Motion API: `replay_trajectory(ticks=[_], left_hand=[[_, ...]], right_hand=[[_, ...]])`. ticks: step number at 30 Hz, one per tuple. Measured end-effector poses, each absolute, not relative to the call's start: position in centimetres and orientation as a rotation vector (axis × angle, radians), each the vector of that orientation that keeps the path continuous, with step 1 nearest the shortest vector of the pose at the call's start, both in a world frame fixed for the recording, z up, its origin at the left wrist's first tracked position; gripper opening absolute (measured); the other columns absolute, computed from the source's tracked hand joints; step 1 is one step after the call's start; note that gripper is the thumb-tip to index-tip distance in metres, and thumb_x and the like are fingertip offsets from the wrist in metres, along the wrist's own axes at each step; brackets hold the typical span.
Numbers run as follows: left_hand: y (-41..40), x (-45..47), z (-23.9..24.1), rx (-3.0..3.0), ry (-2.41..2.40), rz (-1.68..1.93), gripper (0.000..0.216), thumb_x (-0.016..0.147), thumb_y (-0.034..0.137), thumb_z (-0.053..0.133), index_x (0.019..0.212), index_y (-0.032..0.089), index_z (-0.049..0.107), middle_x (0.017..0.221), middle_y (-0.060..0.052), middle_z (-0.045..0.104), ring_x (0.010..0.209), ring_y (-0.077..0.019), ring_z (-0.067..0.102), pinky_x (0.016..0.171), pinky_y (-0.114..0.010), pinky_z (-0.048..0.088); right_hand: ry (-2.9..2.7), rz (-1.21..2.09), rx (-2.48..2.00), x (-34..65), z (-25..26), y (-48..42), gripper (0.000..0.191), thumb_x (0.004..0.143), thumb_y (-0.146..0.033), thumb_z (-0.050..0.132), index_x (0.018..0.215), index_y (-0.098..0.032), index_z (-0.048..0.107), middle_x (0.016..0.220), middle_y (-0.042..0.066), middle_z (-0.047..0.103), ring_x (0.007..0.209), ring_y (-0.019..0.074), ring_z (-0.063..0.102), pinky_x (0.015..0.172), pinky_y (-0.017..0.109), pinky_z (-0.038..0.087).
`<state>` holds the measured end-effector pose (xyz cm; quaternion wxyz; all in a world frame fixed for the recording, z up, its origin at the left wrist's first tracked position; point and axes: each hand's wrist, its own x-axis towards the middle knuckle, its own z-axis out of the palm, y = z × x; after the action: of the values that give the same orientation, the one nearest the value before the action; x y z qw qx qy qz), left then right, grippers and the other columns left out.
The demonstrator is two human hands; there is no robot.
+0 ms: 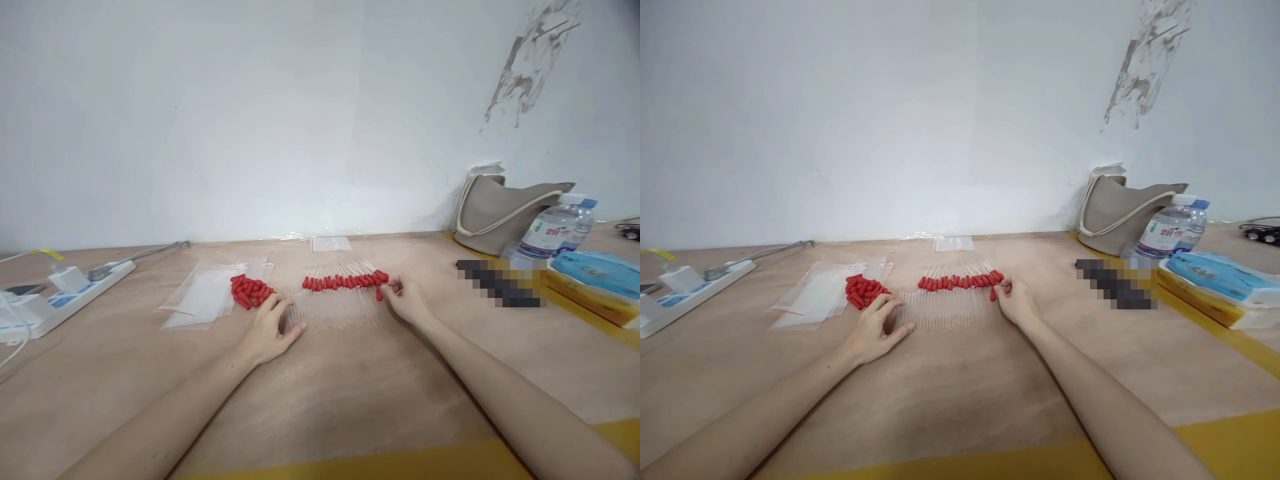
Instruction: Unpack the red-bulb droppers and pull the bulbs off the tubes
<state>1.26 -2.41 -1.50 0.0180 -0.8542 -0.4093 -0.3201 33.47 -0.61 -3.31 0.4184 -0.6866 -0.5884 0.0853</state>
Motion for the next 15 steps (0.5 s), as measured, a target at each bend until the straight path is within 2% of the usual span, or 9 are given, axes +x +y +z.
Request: replay_trajectory(ticks=[5,9,12,15], left_hand=[[-3.0,0.9,-1.0,-2.710,-1.380,-0.944,0.048,0.072,0.046,0.059,0.111,0.018,0.046,0.098,-0.006,0.050,0.082,-0.0178,0.054,0.069,-0.031,0.048],[-2.9,0.4,-1.0,-2.771,-1.349,-0.933,0.051,0.072,0.047,0.059,0.113,0.019,0.048,0.104,-0.007,0.049,0.084,-0.0178,0.054,0.068,-0.030,0.049],[-2.7,0.0,-1.0,-2.820,-1.336,-0.894,0.041,0.075,0.044,0.056,0.110,0.021,0.054,0.108,-0.008,0.049,0.089,-0.0189,0.053,0.070,-0.030,0.049],[-2.5,-0.4,-1.0,-2.864,-1.349,-0.880,0.033,0.078,0.042,0.053,0.103,0.022,0.059,0.108,-0.007,0.051,0.088,-0.0177,0.054,0.069,-0.028,0.049]], right_hand=[[-1.482,0.003,-1.665,34.4,-3.0,-0.2,0.026,0.073,-0.033,0.050,0.089,-0.014,0.058,0.080,0.006,0.056,0.066,0.0149,0.052,0.063,0.029,0.043],[-1.593,-0.004,-1.544,34.8,-3.2,0.5,0.040,0.075,-0.035,0.050,0.107,-0.014,0.058,0.097,0.010,0.050,0.070,0.0143,0.052,0.068,0.031,0.046],[-1.677,0.048,-1.471,35.0,-3.6,1.1,0.036,0.077,-0.033,0.048,0.106,-0.015,0.060,0.105,0.011,0.046,0.075,0.0146,0.054,0.070,0.031,0.047],[-1.721,0.017,-1.448,35.1,-3.8,1.5,0.030,0.078,-0.029,0.046,0.099,-0.019,0.065,0.103,0.009,0.050,0.082,0.0169,0.054,0.072,0.032,0.047]])
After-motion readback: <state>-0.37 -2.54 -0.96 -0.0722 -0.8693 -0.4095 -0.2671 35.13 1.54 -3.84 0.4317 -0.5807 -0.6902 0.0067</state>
